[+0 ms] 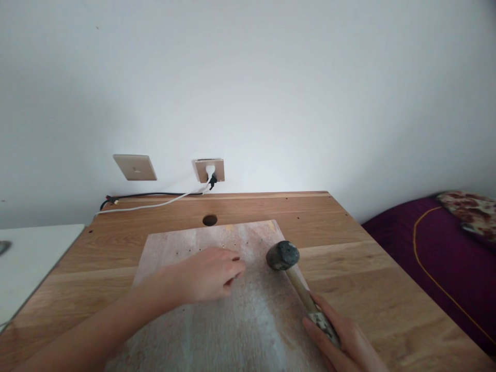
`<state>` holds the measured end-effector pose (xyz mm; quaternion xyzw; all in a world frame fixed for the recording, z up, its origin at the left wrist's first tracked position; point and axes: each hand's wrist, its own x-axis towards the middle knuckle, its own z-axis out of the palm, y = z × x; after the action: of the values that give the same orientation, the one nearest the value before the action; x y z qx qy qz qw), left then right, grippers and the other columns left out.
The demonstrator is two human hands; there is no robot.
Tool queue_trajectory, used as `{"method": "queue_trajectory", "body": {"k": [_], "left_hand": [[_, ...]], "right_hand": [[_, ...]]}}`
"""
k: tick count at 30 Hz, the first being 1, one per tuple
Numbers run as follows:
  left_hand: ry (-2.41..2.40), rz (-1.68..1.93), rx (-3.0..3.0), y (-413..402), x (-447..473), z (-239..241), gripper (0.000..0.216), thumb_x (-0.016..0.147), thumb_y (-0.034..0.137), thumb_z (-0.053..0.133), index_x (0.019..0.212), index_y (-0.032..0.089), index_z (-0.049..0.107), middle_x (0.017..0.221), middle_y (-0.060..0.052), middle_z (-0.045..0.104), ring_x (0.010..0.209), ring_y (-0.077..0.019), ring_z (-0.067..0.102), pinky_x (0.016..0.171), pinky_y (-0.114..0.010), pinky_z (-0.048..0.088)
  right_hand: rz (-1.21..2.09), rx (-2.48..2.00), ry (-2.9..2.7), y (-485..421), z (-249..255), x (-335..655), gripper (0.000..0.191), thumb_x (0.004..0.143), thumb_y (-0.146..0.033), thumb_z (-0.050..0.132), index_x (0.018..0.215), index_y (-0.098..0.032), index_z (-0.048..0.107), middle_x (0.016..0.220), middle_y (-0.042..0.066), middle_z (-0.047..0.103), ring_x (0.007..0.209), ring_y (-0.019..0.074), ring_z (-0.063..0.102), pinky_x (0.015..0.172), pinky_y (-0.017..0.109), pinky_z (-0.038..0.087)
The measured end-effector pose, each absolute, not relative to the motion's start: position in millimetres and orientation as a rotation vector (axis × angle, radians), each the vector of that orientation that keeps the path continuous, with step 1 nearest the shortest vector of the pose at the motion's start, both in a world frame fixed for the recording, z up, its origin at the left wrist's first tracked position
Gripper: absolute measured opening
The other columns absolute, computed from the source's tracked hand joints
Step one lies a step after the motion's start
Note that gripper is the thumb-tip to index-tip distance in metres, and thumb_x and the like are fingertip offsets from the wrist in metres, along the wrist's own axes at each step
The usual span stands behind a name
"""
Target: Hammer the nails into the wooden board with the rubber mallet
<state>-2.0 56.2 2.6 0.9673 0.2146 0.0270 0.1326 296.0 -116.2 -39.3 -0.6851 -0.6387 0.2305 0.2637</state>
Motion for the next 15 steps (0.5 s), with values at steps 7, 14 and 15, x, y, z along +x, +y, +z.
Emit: {"method": "queue_trajectory", "body": {"k": [7,14,15], "left_hand": [[0.667,0.328,2.637,104,21,-7,0.022,0.088,0.002,0.056,0.083,0.019,0.068,0.092,-0.003,0.071,0.085,-0.0165,0.069,0.077,-0.026,0.048],[0.723,0.363,2.666,109,38,-16,0.032,0.089,0.001,0.055,0.111,0.019,0.069,0.100,-0.006,0.074,0.092,-0.0220,0.071,0.080,-0.031,0.051],[0.725,0.360,2.674,108,39,-16,0.032,0.089,0.001,0.054,0.113,0.020,0.068,0.101,-0.007,0.074,0.093,-0.0222,0.071,0.081,-0.032,0.051]], "right_hand": [[0.708,-1.949,-1.582,-117,-40,291,0.065,0.090,-0.072,0.055,0.130,-0.023,0.072,0.117,0.008,0.079,0.109,0.0323,0.074,0.089,0.034,0.062],[0.845,-1.947,-1.515,-112,-25,281,0.064,0.092,-0.071,0.052,0.130,-0.024,0.072,0.091,0.006,0.081,0.092,0.0323,0.076,0.080,0.036,0.062],[0.842,-1.955,-1.514,-112,-25,281,0.063,0.092,-0.070,0.052,0.130,-0.024,0.072,0.090,0.007,0.081,0.092,0.0323,0.076,0.079,0.036,0.061]]}}
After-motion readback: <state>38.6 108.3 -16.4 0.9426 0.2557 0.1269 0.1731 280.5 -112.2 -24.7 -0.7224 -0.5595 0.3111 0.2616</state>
